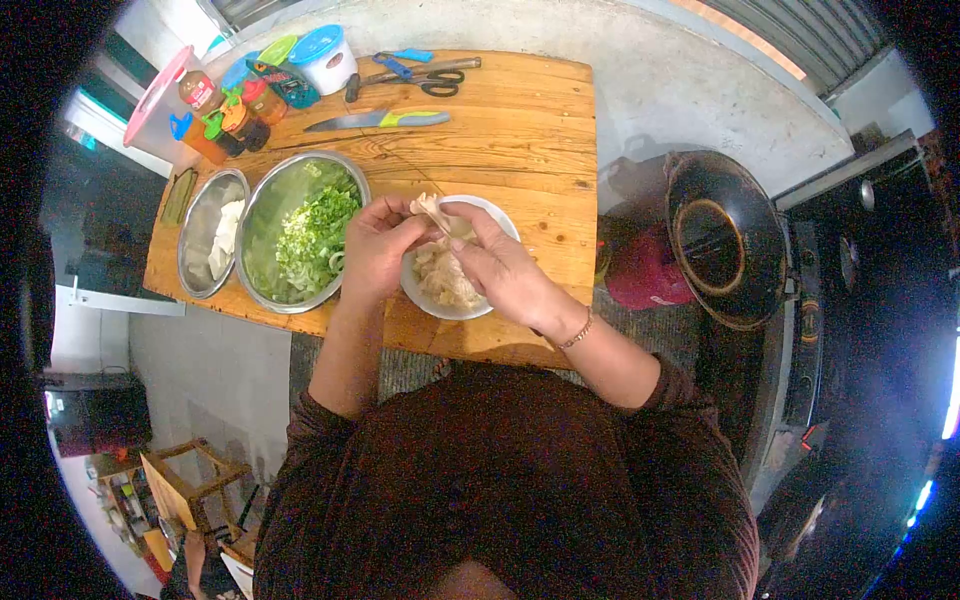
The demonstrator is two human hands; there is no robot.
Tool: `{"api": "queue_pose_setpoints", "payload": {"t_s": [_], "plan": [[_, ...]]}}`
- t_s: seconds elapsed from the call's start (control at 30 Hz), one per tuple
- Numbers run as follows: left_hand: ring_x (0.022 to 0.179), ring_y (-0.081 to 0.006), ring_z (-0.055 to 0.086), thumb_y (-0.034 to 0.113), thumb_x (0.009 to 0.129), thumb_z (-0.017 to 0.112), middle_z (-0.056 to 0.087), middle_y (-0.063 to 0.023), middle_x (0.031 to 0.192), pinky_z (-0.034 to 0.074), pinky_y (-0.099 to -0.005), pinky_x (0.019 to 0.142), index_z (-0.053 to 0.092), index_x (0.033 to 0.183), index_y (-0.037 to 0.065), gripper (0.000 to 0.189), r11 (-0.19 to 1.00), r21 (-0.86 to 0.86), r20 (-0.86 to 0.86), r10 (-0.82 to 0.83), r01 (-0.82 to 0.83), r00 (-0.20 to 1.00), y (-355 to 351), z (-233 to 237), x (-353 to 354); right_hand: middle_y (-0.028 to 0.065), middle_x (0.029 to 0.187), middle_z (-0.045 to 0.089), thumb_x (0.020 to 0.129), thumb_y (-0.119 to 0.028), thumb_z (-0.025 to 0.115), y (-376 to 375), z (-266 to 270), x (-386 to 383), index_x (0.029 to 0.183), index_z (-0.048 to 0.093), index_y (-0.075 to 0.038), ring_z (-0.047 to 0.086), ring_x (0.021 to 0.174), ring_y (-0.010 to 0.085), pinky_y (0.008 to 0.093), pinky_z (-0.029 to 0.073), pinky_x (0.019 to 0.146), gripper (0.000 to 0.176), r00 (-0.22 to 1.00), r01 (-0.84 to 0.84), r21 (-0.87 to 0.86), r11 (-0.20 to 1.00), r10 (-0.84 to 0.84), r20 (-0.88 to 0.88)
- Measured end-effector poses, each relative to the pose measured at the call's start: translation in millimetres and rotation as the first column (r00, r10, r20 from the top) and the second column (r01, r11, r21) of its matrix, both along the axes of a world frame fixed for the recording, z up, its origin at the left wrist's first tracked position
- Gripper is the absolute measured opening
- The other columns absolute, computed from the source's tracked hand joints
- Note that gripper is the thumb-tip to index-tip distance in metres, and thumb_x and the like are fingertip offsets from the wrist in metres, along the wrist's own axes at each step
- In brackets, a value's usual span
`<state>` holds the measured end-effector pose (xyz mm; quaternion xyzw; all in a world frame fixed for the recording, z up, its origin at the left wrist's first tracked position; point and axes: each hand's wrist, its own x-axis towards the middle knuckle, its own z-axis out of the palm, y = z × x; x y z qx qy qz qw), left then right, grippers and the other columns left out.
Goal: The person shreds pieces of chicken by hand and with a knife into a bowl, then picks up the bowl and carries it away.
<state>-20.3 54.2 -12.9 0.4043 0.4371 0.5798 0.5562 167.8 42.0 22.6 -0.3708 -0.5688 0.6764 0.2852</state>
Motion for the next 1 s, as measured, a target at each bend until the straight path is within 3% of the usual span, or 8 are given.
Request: {"api": "queue_pose_setpoints", "payload": {"t_s": [0.33, 0.5, 0.6, 0.73, 1.0], "plan": [[0.077, -0.0170, 0.068, -0.002, 0.082, 0.065, 0.069, -0.0124, 0.090, 0.058, -0.0295, 0.073, 0.064, 0.097, -0.006, 0.016, 1.000, 0.009, 0.030, -0.021, 0.021, 0.999, -4.4, 6.1, 2.7, -0.0046, 0.067, 0.042, 0.100, -0.023, 0.050, 2.0, -7.8, -2.6, 0.135, 0.042, -0.014, 0.038, 0.056, 0.0041, 0.0213, 0.033, 0.050, 0.037, 0.999, 0.046, 0.067, 0.997, -0.046, 0.010], [0.074, -0.0158, 0.067, -0.003, 0.080, 0.064, 0.068, -0.0108, 0.087, 0.057, -0.0283, 0.070, 0.063, 0.092, -0.005, 0.012, 0.999, 0.014, -0.039, -0.046, 0.046, 0.998, -7.0, 6.9, 8.5, -0.0067, 0.064, 0.043, 0.100, -0.023, 0.052, 3.4, -9.0, -7.4, 0.123, 0.046, -0.013, 0.036, 0.054, 0.0019, 0.0197, 0.028, 0.047, 0.026, 0.990, 0.112, 0.029, 0.993, -0.109, -0.087], [0.074, -0.0152, 0.066, -0.003, 0.080, 0.064, 0.067, -0.0101, 0.086, 0.057, -0.0290, 0.071, 0.063, 0.090, -0.004, 0.010, 0.999, -0.030, -0.057, 0.023, -0.025, 0.998, -10.9, 10.0, 15.8, -0.0075, 0.061, 0.042, 0.099, -0.023, 0.053, 5.6, -17.7, -11.2, 0.120, 0.046, -0.013, 0.034, 0.051, 0.0015, 0.0194, 0.025, 0.045, 0.024, 0.976, 0.142, -0.012, 0.990, -0.142, -0.165], [0.075, -0.0170, 0.066, -0.001, 0.081, 0.063, 0.067, -0.0107, 0.087, 0.057, -0.0317, 0.073, 0.063, 0.091, -0.004, 0.010, 0.991, -0.120, 0.147, 0.078, -0.060, 0.986, -14.0, 16.0, 21.8, -0.0044, 0.064, 0.044, 0.100, -0.027, 0.054, 4.6, -15.4, -9.9, 0.115, 0.045, -0.013, 0.037, 0.052, 0.0032, 0.0199, 0.028, 0.042, 0.023, 0.972, 0.107, -0.028, 0.994, -0.111, -0.208], [0.080, -0.0202, 0.067, 0.003, 0.083, 0.064, 0.067, -0.0119, 0.089, 0.056, -0.0331, 0.076, 0.060, 0.095, -0.003, 0.014, 0.971, -0.233, 0.255, 0.018, 0.043, 0.967, -10.0, -0.3, 13.7, -0.0028, 0.061, 0.043, 0.098, -0.028, 0.056, 6.5, -13.0, -1.7, 0.112, 0.045, -0.011, 0.036, 0.049, 0.0056, 0.0208, 0.026, 0.042, 0.025, 0.906, 0.077, -0.367, 0.927, -0.219, -0.362]]}}
